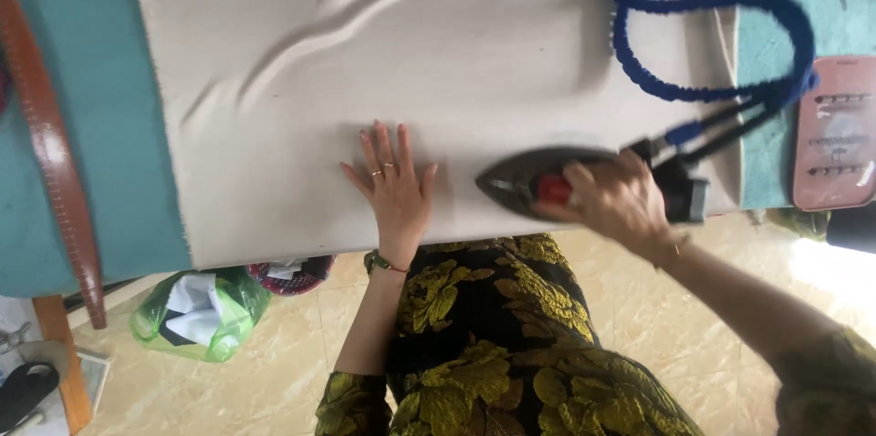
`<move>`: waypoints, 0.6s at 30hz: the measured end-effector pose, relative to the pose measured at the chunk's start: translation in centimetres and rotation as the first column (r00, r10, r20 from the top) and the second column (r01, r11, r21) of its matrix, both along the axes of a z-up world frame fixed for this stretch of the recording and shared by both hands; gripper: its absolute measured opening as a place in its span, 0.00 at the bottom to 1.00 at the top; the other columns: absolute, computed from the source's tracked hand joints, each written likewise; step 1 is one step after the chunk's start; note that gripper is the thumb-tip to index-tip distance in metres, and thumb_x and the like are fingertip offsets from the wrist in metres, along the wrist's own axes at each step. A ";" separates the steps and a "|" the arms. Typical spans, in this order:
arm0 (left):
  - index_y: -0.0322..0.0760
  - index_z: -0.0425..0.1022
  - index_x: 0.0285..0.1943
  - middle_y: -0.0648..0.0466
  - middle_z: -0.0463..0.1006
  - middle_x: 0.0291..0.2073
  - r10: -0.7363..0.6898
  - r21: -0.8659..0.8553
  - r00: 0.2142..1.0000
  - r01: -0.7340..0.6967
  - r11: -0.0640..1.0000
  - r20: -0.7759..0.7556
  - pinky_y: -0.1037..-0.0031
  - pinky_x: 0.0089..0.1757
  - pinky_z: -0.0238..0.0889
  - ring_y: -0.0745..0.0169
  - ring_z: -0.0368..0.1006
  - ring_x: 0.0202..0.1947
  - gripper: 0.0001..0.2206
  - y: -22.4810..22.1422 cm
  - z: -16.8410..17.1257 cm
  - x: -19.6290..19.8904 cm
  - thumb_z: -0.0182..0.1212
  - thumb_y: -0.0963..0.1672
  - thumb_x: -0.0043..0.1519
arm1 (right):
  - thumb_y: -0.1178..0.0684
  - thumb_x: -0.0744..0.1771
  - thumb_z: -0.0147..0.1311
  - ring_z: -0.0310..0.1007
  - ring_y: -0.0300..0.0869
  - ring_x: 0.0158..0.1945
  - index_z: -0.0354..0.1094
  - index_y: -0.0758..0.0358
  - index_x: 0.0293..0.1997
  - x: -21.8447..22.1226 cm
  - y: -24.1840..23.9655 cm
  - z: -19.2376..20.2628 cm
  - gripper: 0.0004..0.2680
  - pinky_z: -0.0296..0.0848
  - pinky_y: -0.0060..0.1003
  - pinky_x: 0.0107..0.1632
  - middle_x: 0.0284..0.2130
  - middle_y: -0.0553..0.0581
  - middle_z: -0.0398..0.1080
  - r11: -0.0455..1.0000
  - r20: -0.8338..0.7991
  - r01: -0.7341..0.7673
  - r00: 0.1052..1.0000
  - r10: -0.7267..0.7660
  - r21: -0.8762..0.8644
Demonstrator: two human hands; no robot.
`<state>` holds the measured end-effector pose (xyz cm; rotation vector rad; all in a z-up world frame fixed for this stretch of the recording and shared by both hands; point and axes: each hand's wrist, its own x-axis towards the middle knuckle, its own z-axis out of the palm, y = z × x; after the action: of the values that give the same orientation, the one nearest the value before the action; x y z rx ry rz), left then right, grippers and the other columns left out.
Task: A person is ironing a large piece of white fabric on a pressing table, using a steam iron to remove wrinkles.
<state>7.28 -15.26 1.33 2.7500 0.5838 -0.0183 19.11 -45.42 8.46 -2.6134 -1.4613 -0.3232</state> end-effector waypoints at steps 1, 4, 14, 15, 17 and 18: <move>0.44 0.43 0.83 0.40 0.37 0.81 -0.018 0.032 1.000 0.018 0.999 0.016 0.29 0.65 0.15 0.38 0.27 0.80 0.35 -0.9 0.5 0.5 0.48 0.56 0.70 | 0.24 0.62 0.60 0.77 0.46 0.22 0.71 0.55 0.42 1.8 0.6 0.9 0.23 0.74 0.40 0.38 0.15 0.55 0.72 1.000 0.084 -0.019 0.996 0.018 0.013; 0.44 0.44 0.83 0.41 0.37 0.81 -0.042 0.066 0.999 0.040 0.997 0.031 0.29 0.65 0.18 0.38 0.28 0.80 0.35 -3.6 1.0 1.9 0.52 0.55 0.69 | 0.23 0.63 0.60 0.75 0.45 0.21 0.71 0.54 0.40 7.7 1.8 1.0 0.22 0.73 0.40 0.36 0.14 0.52 0.70 1.000 0.236 -0.023 0.972 0.017 0.019; 0.44 0.45 0.83 0.41 0.39 0.81 0.085 0.043 0.995 -0.087 0.995 0.044 0.28 0.64 0.15 0.37 0.29 0.79 0.35 -9.8 -0.5 3.1 0.50 0.56 0.70 | 0.22 0.65 0.61 0.76 0.50 0.23 0.71 0.50 0.42 19.4 3.2 1.9 0.22 0.73 0.40 0.32 0.17 0.53 0.71 0.999 0.185 0.045 0.982 -0.045 0.007; 0.44 0.45 0.83 0.41 0.39 0.81 0.093 0.046 0.995 -0.095 0.994 0.044 0.28 0.64 0.15 0.37 0.29 0.79 0.35 -10.1 -0.4 3.0 0.50 0.56 0.70 | 0.22 0.65 0.61 0.76 0.50 0.23 0.71 0.50 0.42 17.9 2.5 2.4 0.22 0.73 0.40 0.32 0.17 0.53 0.71 0.999 0.185 0.037 0.982 -0.038 0.011; 0.44 0.45 0.83 0.40 0.42 0.80 0.148 0.097 0.988 -0.151 0.984 0.034 0.27 0.64 0.18 0.35 0.33 0.79 0.35 -10.5 -0.1 2.9 0.51 0.56 0.69 | 0.14 0.63 0.50 0.72 0.49 0.18 0.73 0.47 0.36 14.9 1.3 3.2 0.26 0.73 0.40 0.30 0.13 0.52 0.68 1.000 0.154 -0.022 0.988 0.019 0.015; 0.44 0.45 0.83 0.40 0.42 0.80 0.155 0.099 0.987 -0.157 0.983 0.034 0.27 0.64 0.18 0.35 0.33 0.79 0.35 -10.9 -0.3 2.8 0.51 0.56 0.69 | 0.14 0.63 0.50 0.72 0.49 0.18 0.73 0.47 0.36 13.2 0.1 3.1 0.26 0.73 0.40 0.30 0.13 0.52 0.68 0.999 0.153 -0.029 0.988 0.026 0.017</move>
<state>10.12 -26.18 1.07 2.7883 0.8128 0.0858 32.34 -45.36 11.57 -2.6017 -1.5293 -0.5428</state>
